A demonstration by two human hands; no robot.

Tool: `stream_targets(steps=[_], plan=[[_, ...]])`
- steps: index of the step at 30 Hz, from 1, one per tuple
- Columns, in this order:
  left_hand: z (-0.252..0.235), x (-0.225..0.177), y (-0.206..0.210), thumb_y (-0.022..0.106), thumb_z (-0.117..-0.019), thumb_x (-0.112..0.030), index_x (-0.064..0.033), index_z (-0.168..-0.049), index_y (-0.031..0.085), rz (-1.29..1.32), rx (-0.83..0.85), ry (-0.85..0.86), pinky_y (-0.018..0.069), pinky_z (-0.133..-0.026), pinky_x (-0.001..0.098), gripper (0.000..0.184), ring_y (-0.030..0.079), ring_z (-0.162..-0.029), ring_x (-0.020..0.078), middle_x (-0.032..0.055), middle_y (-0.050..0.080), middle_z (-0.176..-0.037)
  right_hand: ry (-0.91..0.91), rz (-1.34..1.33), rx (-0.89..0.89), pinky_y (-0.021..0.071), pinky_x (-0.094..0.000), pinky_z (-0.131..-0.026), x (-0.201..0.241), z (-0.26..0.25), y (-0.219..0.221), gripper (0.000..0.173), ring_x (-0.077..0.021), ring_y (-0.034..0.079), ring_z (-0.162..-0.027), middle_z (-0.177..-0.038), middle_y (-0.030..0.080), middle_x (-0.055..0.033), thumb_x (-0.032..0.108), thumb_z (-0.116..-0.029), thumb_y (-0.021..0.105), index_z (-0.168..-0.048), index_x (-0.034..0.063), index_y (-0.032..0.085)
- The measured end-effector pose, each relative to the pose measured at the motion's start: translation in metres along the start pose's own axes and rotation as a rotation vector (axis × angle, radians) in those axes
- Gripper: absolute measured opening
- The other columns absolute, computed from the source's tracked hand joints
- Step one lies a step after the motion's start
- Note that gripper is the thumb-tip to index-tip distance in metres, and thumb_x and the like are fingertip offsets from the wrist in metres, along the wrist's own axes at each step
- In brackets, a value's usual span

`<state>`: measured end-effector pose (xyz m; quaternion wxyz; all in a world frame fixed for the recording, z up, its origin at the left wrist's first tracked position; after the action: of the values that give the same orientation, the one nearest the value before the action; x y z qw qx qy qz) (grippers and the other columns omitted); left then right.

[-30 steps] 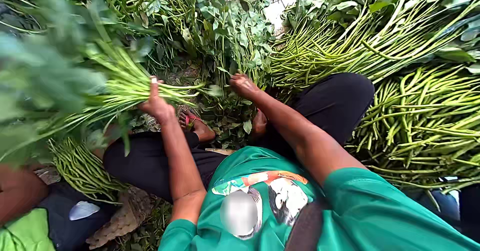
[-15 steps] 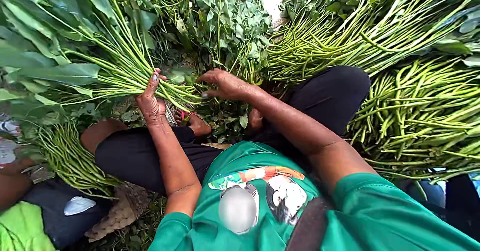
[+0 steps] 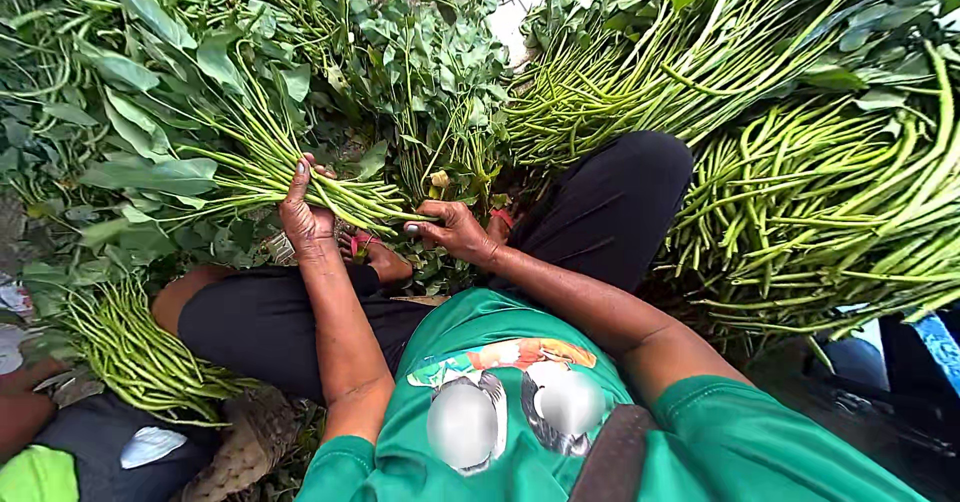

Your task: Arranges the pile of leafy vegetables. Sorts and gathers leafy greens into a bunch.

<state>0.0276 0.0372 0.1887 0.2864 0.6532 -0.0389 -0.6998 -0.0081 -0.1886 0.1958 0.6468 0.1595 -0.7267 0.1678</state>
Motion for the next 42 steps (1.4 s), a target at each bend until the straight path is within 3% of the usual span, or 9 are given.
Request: stream_targets(steps=[6, 9, 12, 18, 24, 32, 35, 38, 42], plan=[[-0.002, 0.002, 0.003, 0.057, -0.1044, -0.011, -0.0135, -0.128, 0.058, -0.037, -0.055, -0.046, 0.0604, -0.087, 0.0304, 0.024, 0.071, -0.094, 0.0129, 0.002, 0.069, -0.117, 0.234, 0.817, 0.139, 0.0549, -0.0644, -0.074, -0.007, 0.012, -0.026, 0.022, -0.0429, 0.073, -0.087, -0.09, 0.073, -0.022, 0.018, -0.1021, 0.058, -0.101, 0.0017, 0.072], [-0.014, -0.014, 0.003, 0.049, -0.1063, -0.007, -0.0068, -0.119, 0.061, 0.052, -0.015, -0.022, 0.0618, -0.08, 0.032, 0.018, 0.071, -0.084, 0.0154, 0.0054, 0.071, -0.106, 0.68, 0.981, 0.273, 0.0464, -0.072, -0.092, -0.041, 0.024, -0.063, 0.024, -0.0489, 0.066, -0.11, -0.112, 0.071, -0.0271, 0.02, -0.1009, 0.059, -0.111, 0.0026, 0.074], [-0.015, -0.026, 0.011, 0.047, -0.1048, -0.006, -0.0058, -0.114, 0.062, 0.11, 0.124, -0.015, 0.0618, -0.081, 0.0335, 0.018, 0.071, -0.082, 0.0166, 0.0062, 0.072, -0.101, 0.564, 0.925, 0.235, 0.0285, -0.0783, -0.107, -0.05, 0.02, -0.077, 0.044, -0.0504, 0.047, -0.138, -0.147, 0.054, -0.0246, 0.006, -0.0952, 0.063, -0.139, 0.0142, 0.066], [-0.002, -0.012, 0.056, 0.06, -0.0972, -0.005, -0.0062, -0.121, 0.059, -0.094, 0.217, -0.095, 0.0621, -0.08, 0.0323, 0.023, 0.072, -0.087, 0.0167, 0.0078, 0.073, -0.108, 0.039, 0.397, -0.005, 0.0431, -0.0473, -0.116, 0.02, -0.014, -0.057, 0.041, -0.0286, 0.056, -0.136, -0.145, 0.06, -0.0163, 0.029, -0.1066, 0.053, -0.134, 0.0013, 0.066], [0.032, 0.032, 0.109, 0.076, -0.0912, -0.006, -0.0086, -0.133, 0.058, -0.24, 0.116, -0.115, 0.0609, -0.09, 0.037, 0.046, 0.072, -0.101, 0.0202, 0.0081, 0.073, -0.115, 0.216, 0.322, 0.109, 0.0415, -0.0543, -0.116, 0.018, -0.026, -0.036, 0.083, -0.0296, 0.059, -0.132, -0.144, 0.06, -0.0189, 0.046, -0.0908, 0.077, -0.154, 0.0027, 0.044], [0.02, 0.043, 0.132, 0.067, -0.0924, 0.006, 0.01, -0.124, 0.058, -0.191, -0.007, -0.323, 0.0625, -0.084, 0.0451, 0.033, 0.074, -0.093, 0.0289, 0.0205, 0.074, -0.106, 0.167, 0.265, -0.11, 0.0473, -0.0517, -0.112, -0.003, -0.006, -0.044, 0.064, -0.0318, 0.063, -0.126, -0.138, 0.063, -0.0213, 0.038, -0.1035, 0.06, -0.154, 0.0031, 0.043], [0.002, 0.021, 0.162, 0.056, -0.1008, 0.001, 0.0055, -0.121, 0.057, -0.238, 0.086, -0.295, 0.0632, -0.078, 0.0398, 0.02, 0.074, -0.085, 0.0236, 0.0147, 0.073, -0.098, 0.021, 0.025, -0.309, 0.0487, -0.0461, -0.11, 0.017, -0.003, -0.062, 0.054, -0.0304, 0.063, -0.124, -0.135, 0.062, -0.025, 0.029, -0.1025, 0.062, -0.142, -0.006, 0.052], [-0.032, -0.035, 0.221, 0.058, -0.0992, 0.0, -0.001, -0.124, 0.054, -0.342, 0.227, -0.104, 0.0624, -0.082, 0.0374, 0.026, 0.073, -0.09, 0.0204, 0.0096, 0.072, -0.101, -0.056, -0.251, -0.484, 0.0436, -0.0423, -0.115, 0.025, 0.003, -0.079, 0.058, -0.0312, 0.054, -0.136, -0.149, 0.049, -0.0303, 0.03, -0.1095, 0.038, -0.149, -0.0126, 0.041], [-0.08, -0.099, 0.349, 0.072, -0.0926, -0.015, -0.0068, -0.137, 0.048, -0.584, 0.57, 0.217, 0.06, -0.09, 0.0328, 0.051, 0.07, -0.1, 0.0137, 0.0015, 0.069, -0.112, 0.255, -0.537, -0.572, 0.0515, -0.0486, -0.098, 0.0, -0.002, -0.066, 0.054, -0.0334, 0.06, -0.125, -0.144, 0.055, -0.0269, 0.03, -0.1123, 0.031, -0.154, -0.0032, 0.037]])
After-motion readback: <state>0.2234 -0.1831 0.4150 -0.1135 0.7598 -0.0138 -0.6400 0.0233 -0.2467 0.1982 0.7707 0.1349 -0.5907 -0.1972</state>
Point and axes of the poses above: each hand's wrist, its own z-axis away from the middle knuckle, its own y-axis out of the palm, x = y × z, the point moved 8 cm from there along -z, towards the middle knuckle
